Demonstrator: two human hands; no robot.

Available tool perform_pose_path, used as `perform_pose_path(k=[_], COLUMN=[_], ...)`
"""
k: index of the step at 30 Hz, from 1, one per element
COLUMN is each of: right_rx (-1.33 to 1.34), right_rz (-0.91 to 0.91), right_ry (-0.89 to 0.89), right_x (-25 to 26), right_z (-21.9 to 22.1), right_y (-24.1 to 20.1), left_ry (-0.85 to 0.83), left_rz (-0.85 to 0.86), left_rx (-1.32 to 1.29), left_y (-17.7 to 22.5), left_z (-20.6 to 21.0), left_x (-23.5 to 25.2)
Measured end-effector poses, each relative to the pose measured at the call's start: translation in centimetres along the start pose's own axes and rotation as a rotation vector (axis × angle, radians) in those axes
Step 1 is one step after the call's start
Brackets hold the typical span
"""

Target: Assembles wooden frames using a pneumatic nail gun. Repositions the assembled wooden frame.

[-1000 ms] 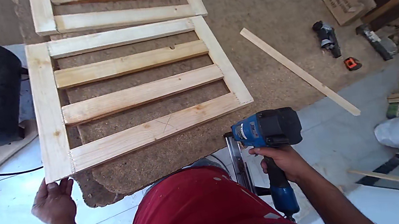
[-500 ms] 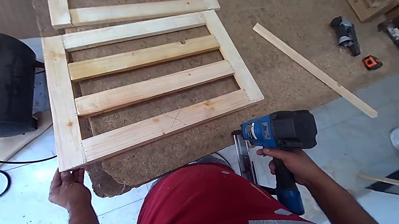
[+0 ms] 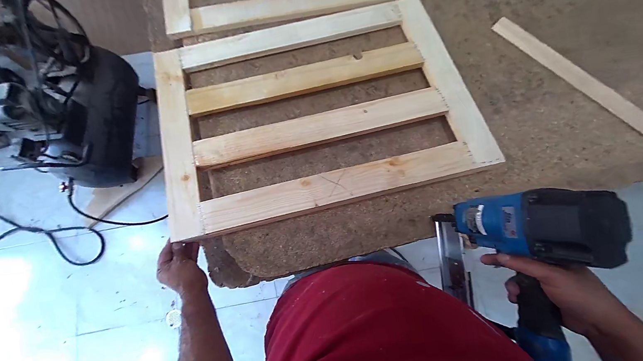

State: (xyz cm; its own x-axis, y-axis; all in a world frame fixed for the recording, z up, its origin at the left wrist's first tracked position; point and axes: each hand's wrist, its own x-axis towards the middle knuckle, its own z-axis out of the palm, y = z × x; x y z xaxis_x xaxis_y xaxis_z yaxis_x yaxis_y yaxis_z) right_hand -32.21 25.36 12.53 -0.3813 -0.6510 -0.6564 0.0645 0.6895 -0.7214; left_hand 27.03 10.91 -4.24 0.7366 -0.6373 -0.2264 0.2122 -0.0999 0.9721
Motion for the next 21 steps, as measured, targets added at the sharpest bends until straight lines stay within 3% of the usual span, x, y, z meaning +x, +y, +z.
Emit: perform_pose_path(k=[21], right_rx=[-0.020], right_rz=[-0.005], right_ry=[-0.003], right_x=[0.17], right_z=[-0.86], right_y=[0.48], left_ry=[-0.014], left_rz=[0.006], left_rx=[0.052], left_y=[0.48], left_z=[0.23], left_x=[-0.01])
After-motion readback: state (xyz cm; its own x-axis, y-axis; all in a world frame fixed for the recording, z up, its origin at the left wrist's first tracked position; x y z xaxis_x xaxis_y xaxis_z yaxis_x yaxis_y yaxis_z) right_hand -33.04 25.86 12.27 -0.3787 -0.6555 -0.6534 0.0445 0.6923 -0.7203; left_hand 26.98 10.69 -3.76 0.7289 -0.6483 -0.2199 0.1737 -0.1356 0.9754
